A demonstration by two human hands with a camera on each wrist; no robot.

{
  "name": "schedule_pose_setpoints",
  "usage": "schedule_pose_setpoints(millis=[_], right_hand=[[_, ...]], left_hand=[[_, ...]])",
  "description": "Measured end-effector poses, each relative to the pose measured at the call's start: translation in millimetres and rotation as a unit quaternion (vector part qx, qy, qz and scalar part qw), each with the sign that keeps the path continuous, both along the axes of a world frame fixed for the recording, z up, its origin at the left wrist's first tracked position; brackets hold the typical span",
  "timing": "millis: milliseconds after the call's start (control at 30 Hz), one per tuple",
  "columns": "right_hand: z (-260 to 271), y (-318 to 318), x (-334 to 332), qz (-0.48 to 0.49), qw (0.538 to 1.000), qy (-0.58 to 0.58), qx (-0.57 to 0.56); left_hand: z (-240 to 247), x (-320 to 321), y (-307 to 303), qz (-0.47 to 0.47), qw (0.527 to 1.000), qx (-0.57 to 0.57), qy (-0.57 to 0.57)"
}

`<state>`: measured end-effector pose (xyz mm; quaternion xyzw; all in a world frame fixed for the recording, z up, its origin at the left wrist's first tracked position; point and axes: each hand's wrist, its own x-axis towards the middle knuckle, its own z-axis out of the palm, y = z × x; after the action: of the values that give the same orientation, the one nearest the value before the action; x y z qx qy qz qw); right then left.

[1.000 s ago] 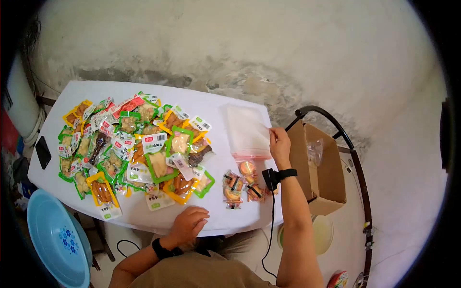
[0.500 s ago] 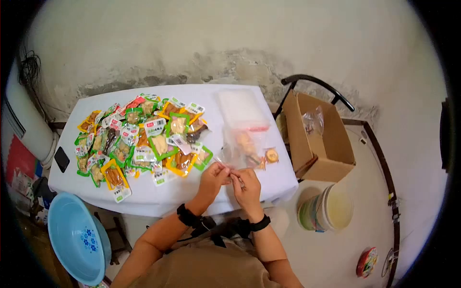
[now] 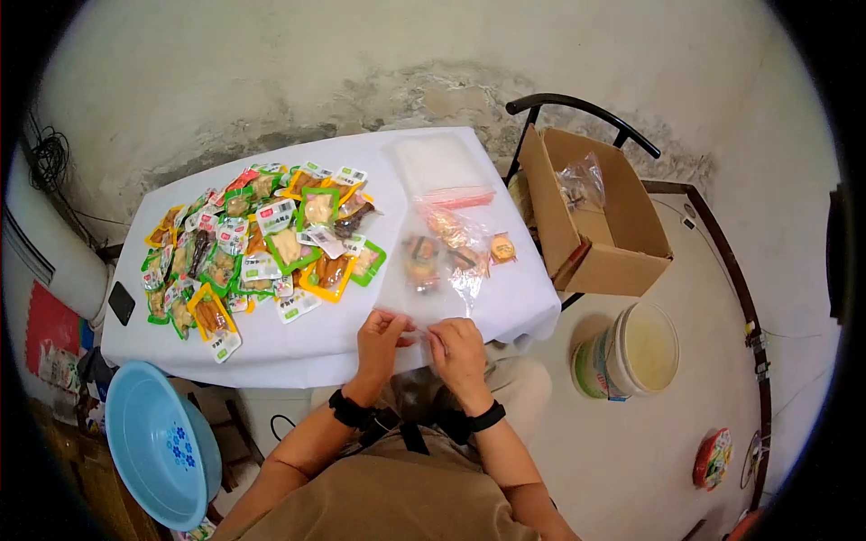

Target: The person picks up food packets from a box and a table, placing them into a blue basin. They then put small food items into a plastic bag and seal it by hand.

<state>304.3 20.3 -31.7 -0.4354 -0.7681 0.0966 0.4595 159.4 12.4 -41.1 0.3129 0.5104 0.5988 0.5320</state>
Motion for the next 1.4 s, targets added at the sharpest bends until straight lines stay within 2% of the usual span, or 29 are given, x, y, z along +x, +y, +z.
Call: schedule_pose_setpoints(millis=[167,267,367,567,667,733,767,800,833,867,900,933,967,1033,1067,1133,1167,1233,1300,1333,1367,1400], right_hand=[[4.6,-1.3,-7.2,0.01,1.0,0.0,0.004],[-3.6,0.0,-8.5,0.023,1.0,-0.02,0.004],[-6.6,1.8,-9.1,0.025,0.999,0.016,0.015],[-4.7,5.7,-2.3,-0.034,0.999,0.005,0.028],[-5.4,5.6,0.6,-0.041,0.997,0.057,0.021],[-0.5,3.7,0.3,-0.068,0.989,0.127,0.016],[2.9,2.1,0.5,-0.068,0.989,0.127,0.016],[7.2,0.8,0.4,-0.049,0.993,0.082,0.064],[10.8,0.2,0.1,-0.03,0.992,0.037,0.113],[14.0,-0.4,-1.7,-0.03,0.992,0.037,0.113],[17.3,-0.4,-5.3,-0.007,0.991,0.013,0.132],[19.4,0.2,-9.0,0.017,0.989,-0.011,0.15],[20.7,1.5,-12.5,0.018,0.988,-0.011,0.15],[25.7,8.1,-17.7,0.059,0.984,-0.031,0.166],[31.0,17.6,-19.6,0.058,0.983,-0.03,0.17],[44.9,43.6,-24.2,0.093,0.963,-0.063,0.246],[64.7,55.0,-25.8,0.095,0.952,-0.075,0.281],[114.5,71.1,-24.8,0.093,0.938,-0.087,0.322],[145.0,75.3,-22.5,0.134,0.919,0.025,0.371],[139.5,78.1,-22.1,0.135,0.919,0.026,0.37],[126.3,85.5,-22.4,0.103,0.945,0.17,0.262],[113.1,95.4,-22.0,0.069,0.938,0.306,0.147]], left_hand=[[-5.2,-2.8,-6.2,0.028,0.999,0.017,-0.026],[-10.1,-3.0,-10.6,0.022,1.0,0.009,0.006],[-13.7,-7.2,-14.7,0.019,0.999,0.017,0.043],[-16.5,-20.6,-25.0,0.012,0.991,0.054,0.121],[-19.7,-30.0,-31.0,0.0,0.984,0.06,0.169],[-20.9,-39.3,-34.0,-0.035,0.974,0.02,0.223],[-20.1,-36.2,-35.0,-0.035,0.974,0.02,0.222],[-5.1,-29.0,-37.0,0.103,0.931,0.113,0.333],[8.8,-25.4,-38.7,0.236,0.848,0.201,0.429],[19.9,-28.7,-42.2,0.236,0.848,0.202,0.429],[30.2,-34.9,-46.3,0.222,0.758,0.257,0.557],[36.1,-39.1,-46.6,0.201,0.646,0.304,0.67],[39.5,-40.9,-42.0,0.202,0.646,0.304,0.671],[49.8,-44.7,-26.5,0.092,0.675,0.322,0.657],[52.0,-50.6,-14.7,0.094,0.673,0.325,0.657],[51.8,-65.0,9.7,0.06,0.661,0.315,0.678],[68.0,-66.6,16.0,0.059,0.661,0.317,0.678],[114.1,-67.7,24.3,0.153,0.646,0.4,0.632],[131.6,-69.1,25.6,0.186,0.654,0.408,0.61],[134.5,-70.2,24.1,0.219,0.663,0.411,0.586],[125.3,-72.3,26.7,0.189,0.698,0.374,0.58],[113.3,-74.2,27.9,0.193,0.696,0.376,0.58]])
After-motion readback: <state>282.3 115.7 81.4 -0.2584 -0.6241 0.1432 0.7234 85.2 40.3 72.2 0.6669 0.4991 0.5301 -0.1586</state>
